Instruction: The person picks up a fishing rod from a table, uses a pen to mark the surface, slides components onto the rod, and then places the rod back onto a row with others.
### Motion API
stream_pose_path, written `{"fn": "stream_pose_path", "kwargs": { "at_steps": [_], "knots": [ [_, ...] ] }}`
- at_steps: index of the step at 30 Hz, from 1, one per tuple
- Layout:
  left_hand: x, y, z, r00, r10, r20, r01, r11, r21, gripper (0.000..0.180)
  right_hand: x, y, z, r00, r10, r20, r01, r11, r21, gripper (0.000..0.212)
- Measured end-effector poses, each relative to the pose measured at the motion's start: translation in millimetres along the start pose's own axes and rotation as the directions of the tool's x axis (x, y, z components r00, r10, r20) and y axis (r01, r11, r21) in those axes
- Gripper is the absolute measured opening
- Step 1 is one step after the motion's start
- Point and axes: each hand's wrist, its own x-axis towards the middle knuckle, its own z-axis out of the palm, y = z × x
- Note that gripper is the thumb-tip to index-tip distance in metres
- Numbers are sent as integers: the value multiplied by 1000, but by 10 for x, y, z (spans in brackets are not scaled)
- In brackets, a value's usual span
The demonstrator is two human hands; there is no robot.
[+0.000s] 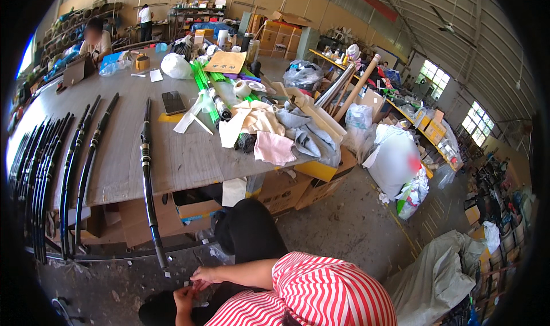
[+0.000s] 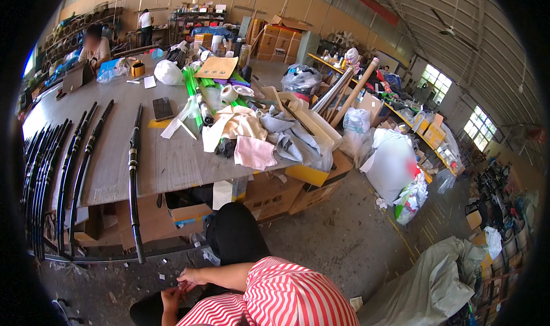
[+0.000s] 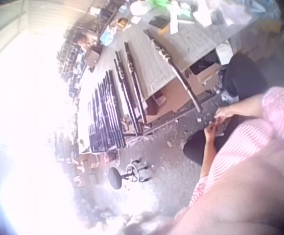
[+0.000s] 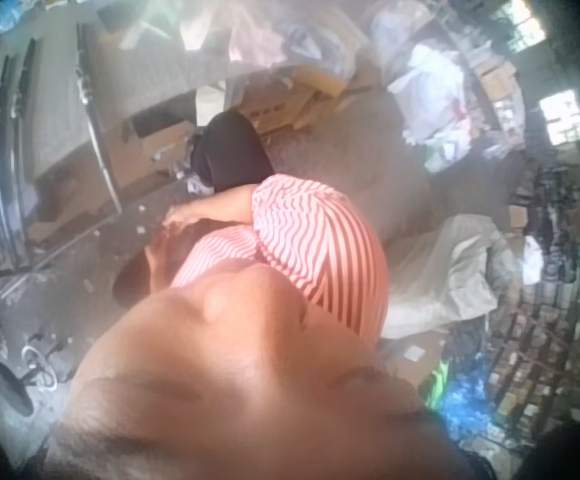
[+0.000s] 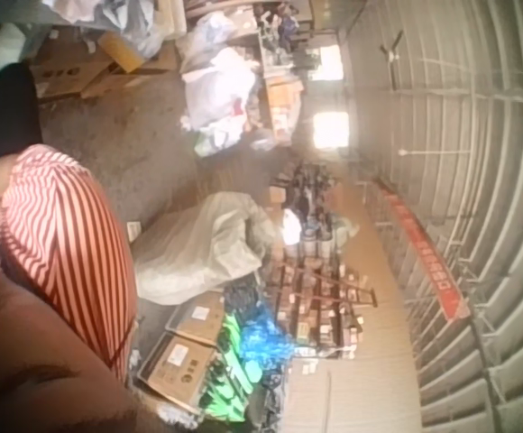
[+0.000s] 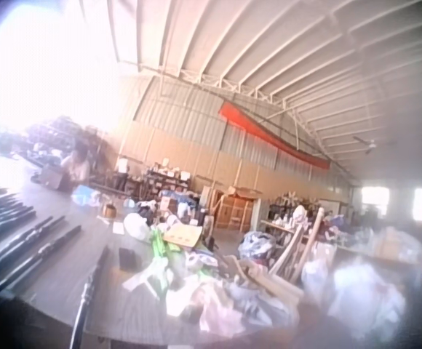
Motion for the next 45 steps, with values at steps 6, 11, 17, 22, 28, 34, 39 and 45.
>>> {"fn": "stream_pose_path", "kwargs": {
  "at_steps": [6,11,17,22,28,34,39,45],
  "knots": [
    [45,-18,-15,976,-126,-177,140,988,70,9,158,129,-244,971,24,-240,-35,998,-43,27],
    [66,-71,-30,962,-13,-273,21,999,26,12,191,197,-287,939,25,-342,-75,988,-133,27],
    [20,-248,-182,978,-17,-208,12,1000,-28,19,376,375,-344,932,-23,-362,-72,966,-246,27],
    [108,-203,-68,975,-113,-189,87,986,-142,18,172,222,-320,920,29,-390,-136,959,-248,26],
    [116,-188,-62,974,-108,-198,87,990,-112,18,222,243,-310,919,36,-393,-147,956,-255,26],
    [96,-202,-92,975,-130,-178,101,981,-164,21,176,225,-259,919,56,-390,-170,950,-264,25],
    [104,-256,-106,973,-145,-181,118,982,-150,23,207,236,-238,919,43,-392,-172,938,-301,24],
    [114,-216,-98,973,-164,-164,139,978,-154,23,247,281,-301,926,41,-376,-172,931,-321,24]
  ]
}}
